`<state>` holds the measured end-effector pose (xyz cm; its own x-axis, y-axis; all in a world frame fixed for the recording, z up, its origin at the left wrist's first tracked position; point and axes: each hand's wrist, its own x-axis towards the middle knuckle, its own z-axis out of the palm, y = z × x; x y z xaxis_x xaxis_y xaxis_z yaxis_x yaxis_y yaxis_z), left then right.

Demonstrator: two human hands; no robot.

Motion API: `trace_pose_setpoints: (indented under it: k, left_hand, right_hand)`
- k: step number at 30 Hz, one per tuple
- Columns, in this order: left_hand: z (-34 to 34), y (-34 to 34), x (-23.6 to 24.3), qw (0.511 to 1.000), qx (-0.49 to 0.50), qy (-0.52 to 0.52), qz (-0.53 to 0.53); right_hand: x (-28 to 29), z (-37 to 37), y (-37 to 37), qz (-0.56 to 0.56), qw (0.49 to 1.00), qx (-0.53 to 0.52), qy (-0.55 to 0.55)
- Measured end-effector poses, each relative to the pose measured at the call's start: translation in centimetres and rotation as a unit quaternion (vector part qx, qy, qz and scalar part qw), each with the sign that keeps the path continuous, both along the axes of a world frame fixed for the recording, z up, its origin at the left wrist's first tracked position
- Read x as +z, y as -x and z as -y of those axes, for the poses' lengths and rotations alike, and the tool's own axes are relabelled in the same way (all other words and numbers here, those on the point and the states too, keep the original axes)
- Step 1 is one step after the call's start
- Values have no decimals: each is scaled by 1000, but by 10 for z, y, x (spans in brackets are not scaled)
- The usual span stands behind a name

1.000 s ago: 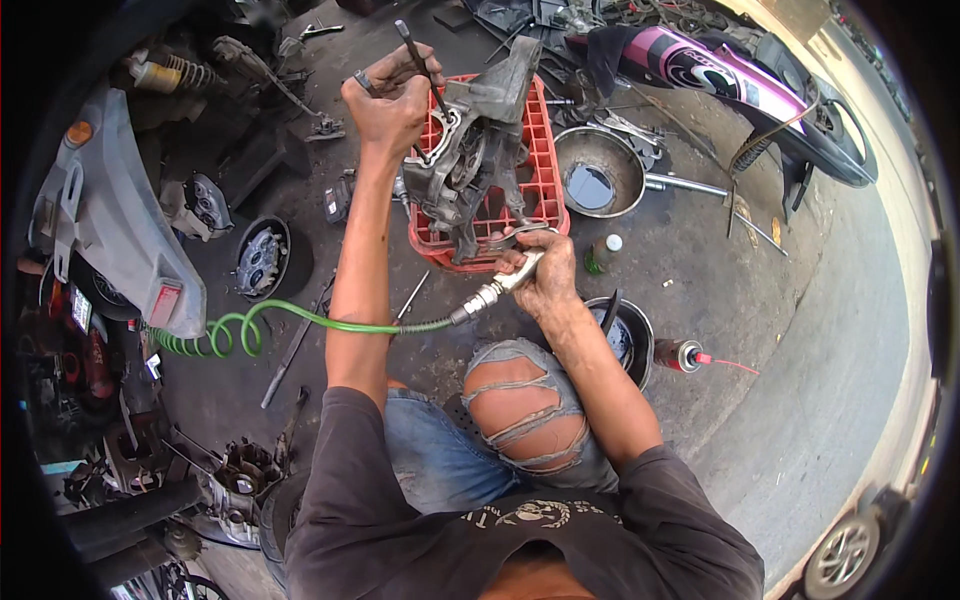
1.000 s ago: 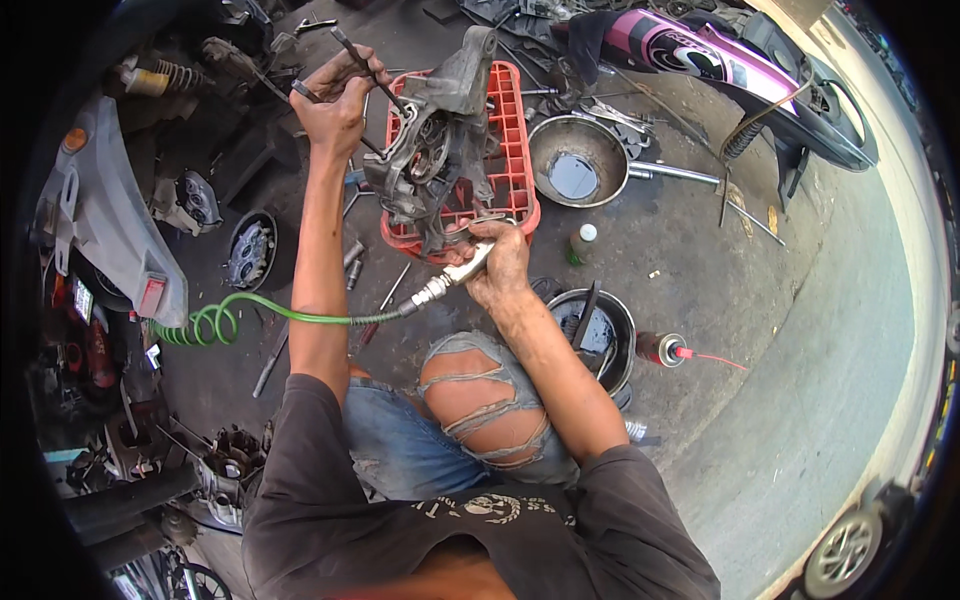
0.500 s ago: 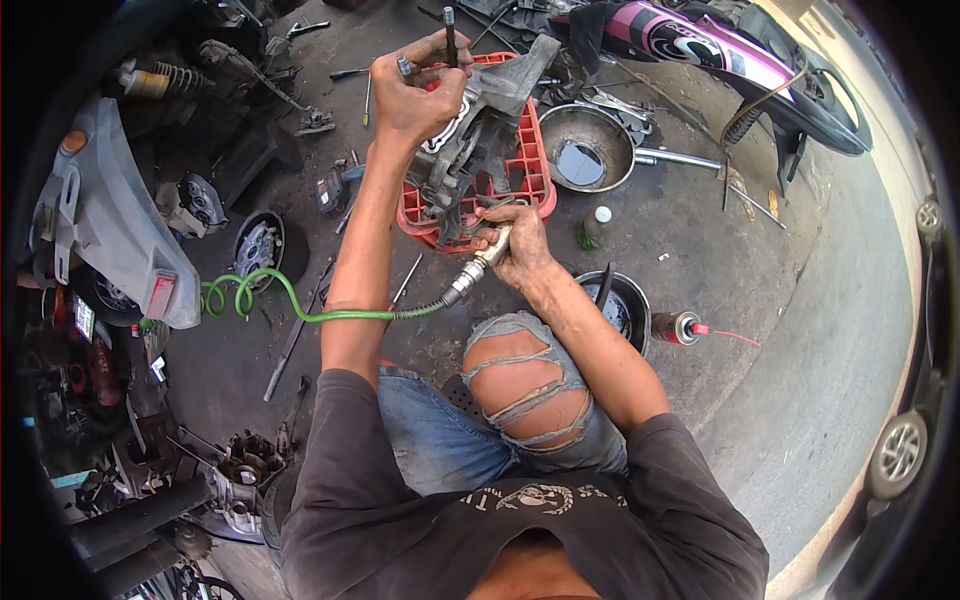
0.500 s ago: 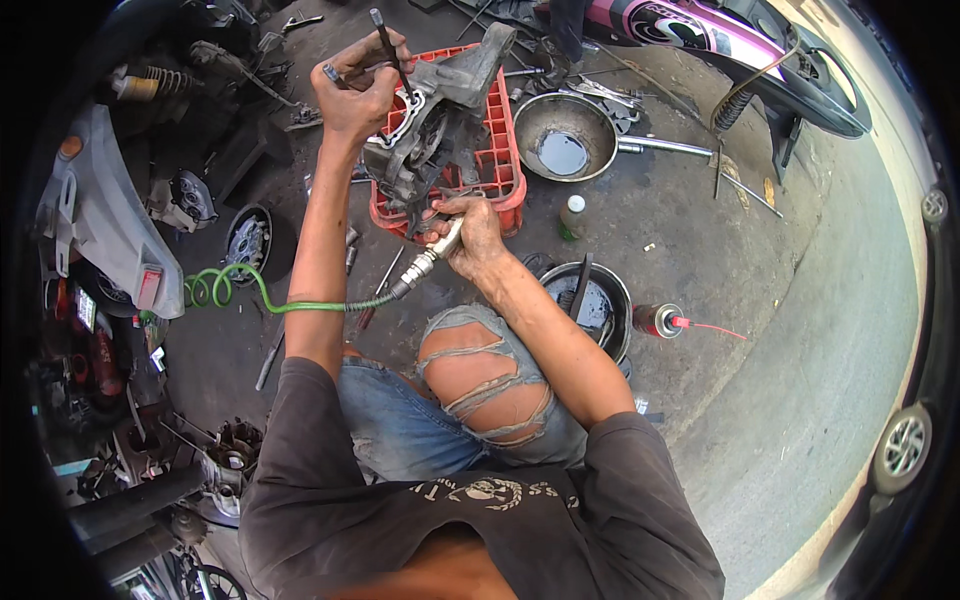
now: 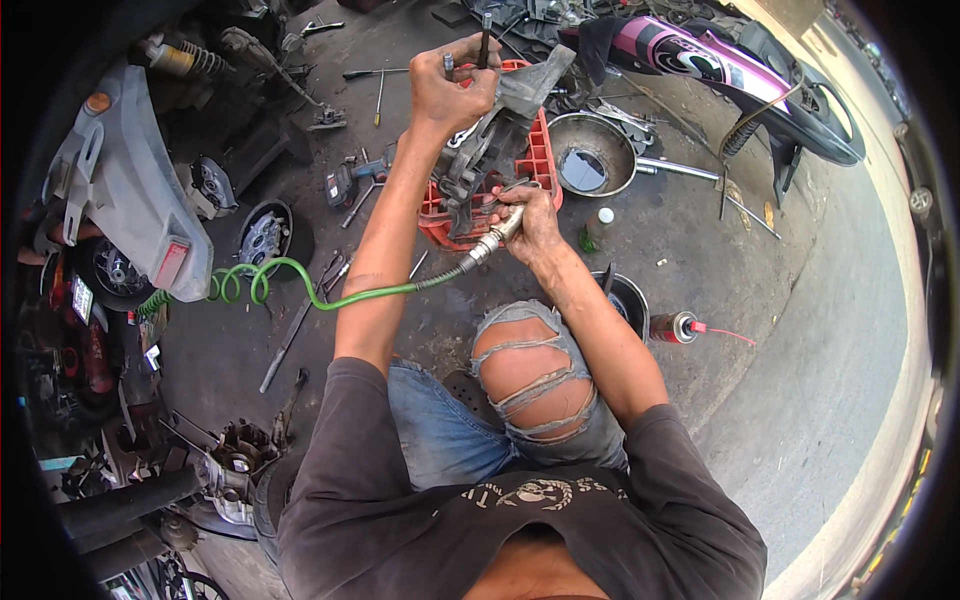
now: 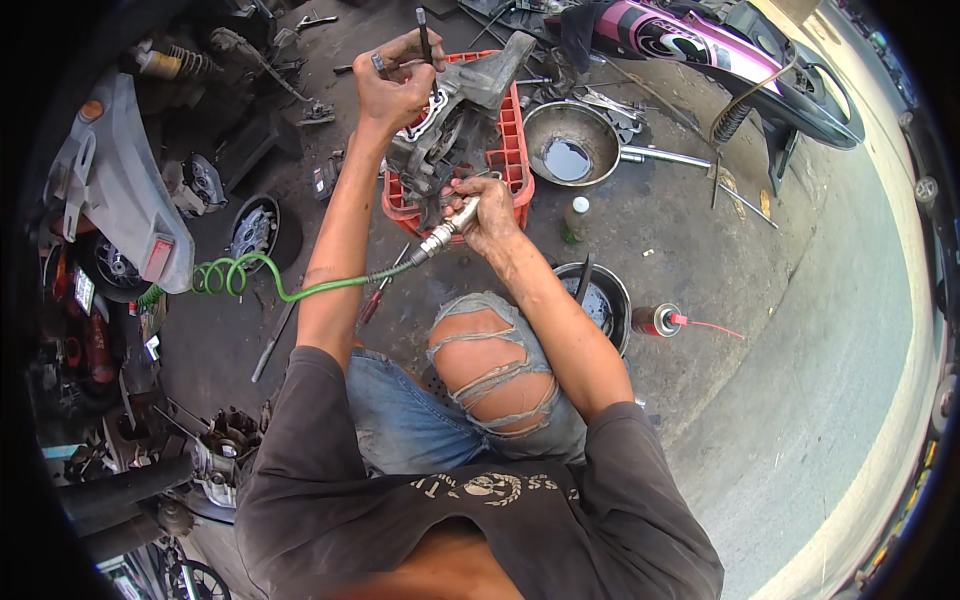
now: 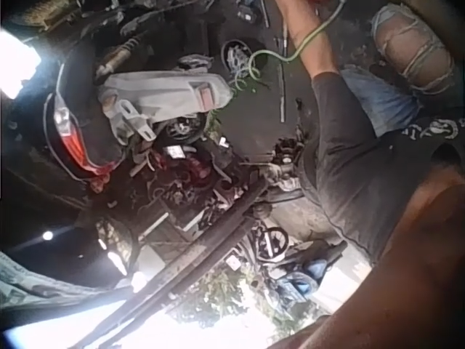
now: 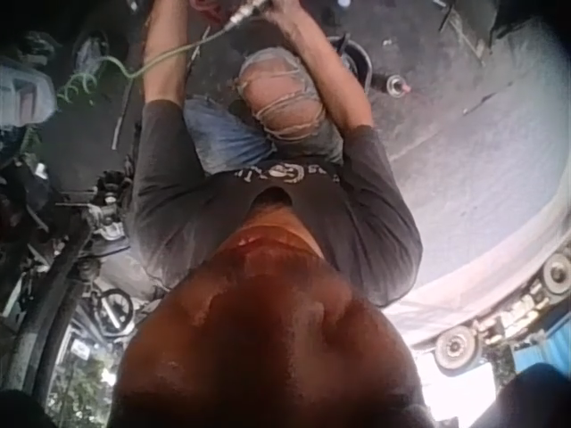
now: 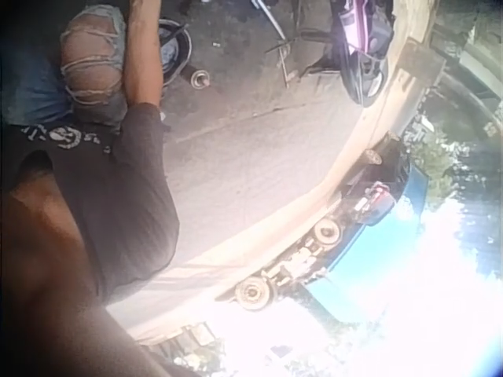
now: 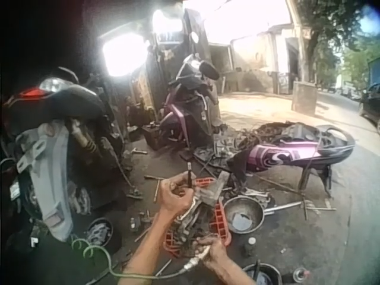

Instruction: The recorder is disassembling, cleaning, and drying motorcycle engine components using tools and liquids.

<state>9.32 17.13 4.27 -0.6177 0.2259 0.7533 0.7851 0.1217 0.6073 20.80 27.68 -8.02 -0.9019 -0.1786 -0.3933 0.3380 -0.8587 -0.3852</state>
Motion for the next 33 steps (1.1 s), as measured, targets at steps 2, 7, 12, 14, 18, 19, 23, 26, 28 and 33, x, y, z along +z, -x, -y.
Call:
trace_pose_setpoints:
  k: [2, 7, 12, 14, 18, 19, 23, 26, 28, 33]
  left_hand:
    - [1, 0, -1, 1000, 10, 5, 2]
    - [-1, 3, -4, 1000, 17, 3, -18]
    - [0, 3, -5, 998, 23, -51, -7]
    - [-3, 3, -4, 997, 41, -33, -51]
    - [0, 2, -1, 998, 44, 17, -31]
    - [3, 1, 0, 999, 19, 32, 26]
    - [3, -2, -5, 999, 36, -18, -19]
    - [-6, -4, -1, 999, -21, -27, -4]
    - [-2, -12, -3, 999, -40, -24, 5]
    - [-11, -25, -3, 1000, -23, 12, 9]
  right_hand:
    - [3, 6, 0, -5, 999, 22, -38]
    - [3, -21, 19, -108, 990, -84, -26]
    - [1, -15, 12, 3, 992, 71, -105]
    - [-4, -19, 11, -29, 994, 14, -103]
    - [17, -38, 11, -183, 972, -62, -133]
    - [20, -41, 14, -167, 974, -36, -151]
    - [15, -18, -3, -87, 972, -71, -206]
    - [13, -33, -2, -188, 955, -138, -182]
    - [36, -32, -8, -161, 966, -70, -188]
    - [24, -28, -5, -222, 928, -202, -220]
